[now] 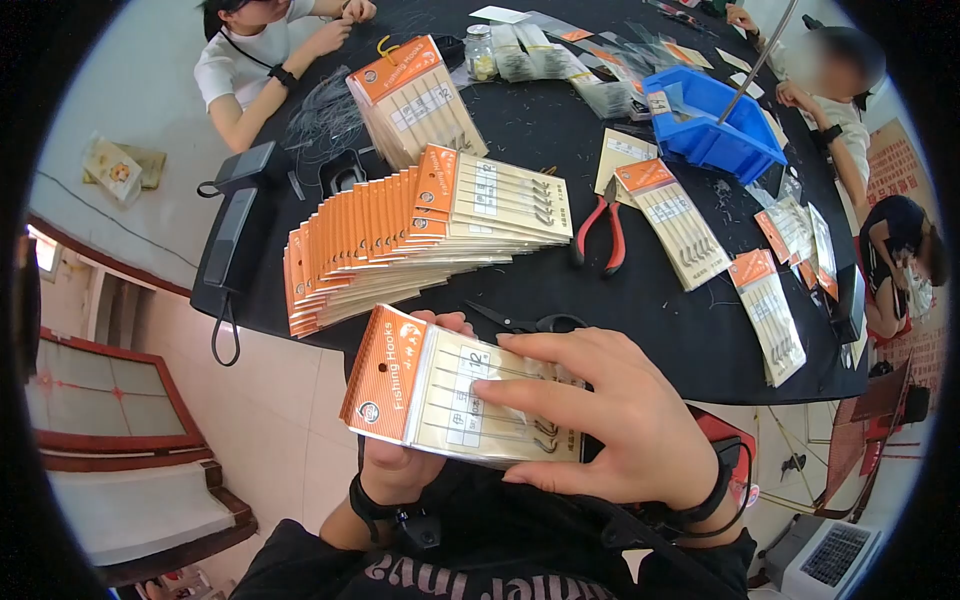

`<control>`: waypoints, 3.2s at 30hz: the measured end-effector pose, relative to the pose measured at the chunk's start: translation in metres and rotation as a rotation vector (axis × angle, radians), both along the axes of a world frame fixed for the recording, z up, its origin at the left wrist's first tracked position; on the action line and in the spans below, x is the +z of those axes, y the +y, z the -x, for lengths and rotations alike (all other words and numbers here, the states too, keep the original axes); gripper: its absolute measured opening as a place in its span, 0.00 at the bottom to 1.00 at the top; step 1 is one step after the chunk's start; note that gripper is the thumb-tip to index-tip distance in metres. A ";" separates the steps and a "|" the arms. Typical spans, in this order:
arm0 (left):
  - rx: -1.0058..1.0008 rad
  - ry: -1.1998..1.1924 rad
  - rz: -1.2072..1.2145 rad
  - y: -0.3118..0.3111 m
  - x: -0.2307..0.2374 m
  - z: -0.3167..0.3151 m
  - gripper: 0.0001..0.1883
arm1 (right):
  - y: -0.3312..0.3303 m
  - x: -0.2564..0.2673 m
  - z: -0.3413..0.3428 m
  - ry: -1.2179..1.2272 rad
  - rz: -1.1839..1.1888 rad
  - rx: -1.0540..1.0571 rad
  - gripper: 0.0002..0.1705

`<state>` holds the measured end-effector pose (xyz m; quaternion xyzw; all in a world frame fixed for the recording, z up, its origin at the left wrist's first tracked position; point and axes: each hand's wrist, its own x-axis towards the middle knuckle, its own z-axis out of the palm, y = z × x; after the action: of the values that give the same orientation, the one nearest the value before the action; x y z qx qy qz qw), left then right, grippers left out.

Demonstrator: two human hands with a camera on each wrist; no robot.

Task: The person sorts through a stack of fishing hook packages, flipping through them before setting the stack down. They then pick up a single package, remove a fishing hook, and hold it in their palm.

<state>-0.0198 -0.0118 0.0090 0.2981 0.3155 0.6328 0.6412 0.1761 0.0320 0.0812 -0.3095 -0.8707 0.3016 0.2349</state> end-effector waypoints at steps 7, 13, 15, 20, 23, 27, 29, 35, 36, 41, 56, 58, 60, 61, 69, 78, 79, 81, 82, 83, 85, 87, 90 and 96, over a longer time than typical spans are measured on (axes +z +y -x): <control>-0.021 -0.023 -0.048 -0.001 -0.006 0.004 0.62 | 0.001 0.003 0.000 -0.025 -0.009 0.042 0.34; -0.055 -0.025 -0.043 0.001 0.002 0.009 0.59 | 0.030 0.024 -0.021 0.024 0.047 0.032 0.31; -0.047 -0.032 -0.070 0.002 0.000 0.010 0.58 | 0.058 0.027 -0.028 0.025 -0.015 -0.137 0.23; -0.045 -0.123 -0.121 -0.002 -0.003 0.009 0.56 | 0.165 0.013 -0.022 -0.009 -0.021 -0.315 0.15; -0.043 -0.149 -0.115 -0.007 0.000 0.013 0.57 | 0.190 -0.008 -0.014 -0.160 -0.014 -0.283 0.15; -0.022 -0.163 -0.109 -0.012 -0.001 0.022 0.58 | 0.196 -0.026 -0.004 -0.245 0.028 -0.307 0.13; -0.017 -0.151 -0.106 -0.012 -0.001 0.025 0.58 | 0.196 -0.033 -0.001 -0.251 -0.022 -0.305 0.10; -0.083 -0.202 -0.099 -0.008 0.002 0.023 0.58 | 0.178 -0.022 -0.010 -0.037 0.040 -0.413 0.07; -0.116 -0.215 -0.081 -0.007 0.000 0.022 0.58 | 0.170 -0.015 -0.011 0.029 0.096 -0.415 0.07; -0.336 -0.373 0.057 -0.001 -0.009 0.015 0.61 | 0.104 0.020 -0.004 0.396 0.435 -0.213 0.03; -0.757 -0.420 0.144 -0.003 -0.013 0.011 0.66 | 0.034 0.063 0.015 0.064 0.530 0.181 0.05; -0.797 -0.414 0.121 -0.003 -0.014 0.013 0.66 | 0.035 0.060 0.017 0.075 0.484 0.247 0.04; -0.850 -0.393 0.093 -0.001 -0.021 0.015 0.67 | 0.034 0.059 0.018 0.074 0.453 0.308 0.05; -0.877 -0.374 0.075 -0.001 -0.023 0.016 0.66 | 0.033 0.059 0.018 0.073 0.440 0.338 0.05; -0.927 -0.365 0.030 -0.001 -0.010 0.014 0.66 | 0.022 0.068 0.022 -0.063 0.266 0.213 0.13; -0.934 -0.413 0.029 -0.002 -0.013 0.012 0.64 | 0.022 0.067 0.022 -0.087 0.308 0.221 0.14; -0.932 -0.411 0.031 -0.002 -0.014 0.012 0.63 | 0.022 0.067 0.022 -0.093 0.306 0.226 0.14; -0.952 -0.416 0.031 -0.002 -0.013 0.012 0.66 | 0.022 0.067 0.022 -0.102 0.305 0.229 0.14; -0.962 -0.418 0.030 -0.001 -0.013 0.012 0.67 | 0.021 0.067 0.023 -0.104 0.305 0.228 0.14; -0.960 -0.413 0.026 -0.001 -0.013 0.012 0.67 | 0.021 0.067 0.023 -0.107 0.304 0.226 0.14; -0.959 -0.405 0.020 -0.002 -0.014 0.012 0.66 | 0.021 0.067 0.023 -0.125 0.293 0.229 0.14; -0.958 -0.431 0.021 -0.002 -0.013 0.012 0.66 | 0.021 0.068 0.024 -0.144 0.270 0.239 0.14; -0.969 -0.469 -0.004 -0.002 -0.014 0.009 0.64 | 0.022 0.069 0.024 -0.168 0.237 0.246 0.14; -0.983 -0.474 -0.028 -0.001 -0.014 0.007 0.66 | 0.023 0.070 0.023 -0.194 0.269 0.212 0.15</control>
<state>-0.0272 -0.0130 -0.0051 0.2681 -0.0224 0.3126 0.9110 0.1526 0.0546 0.1513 -0.2724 -0.8687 0.4071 0.0732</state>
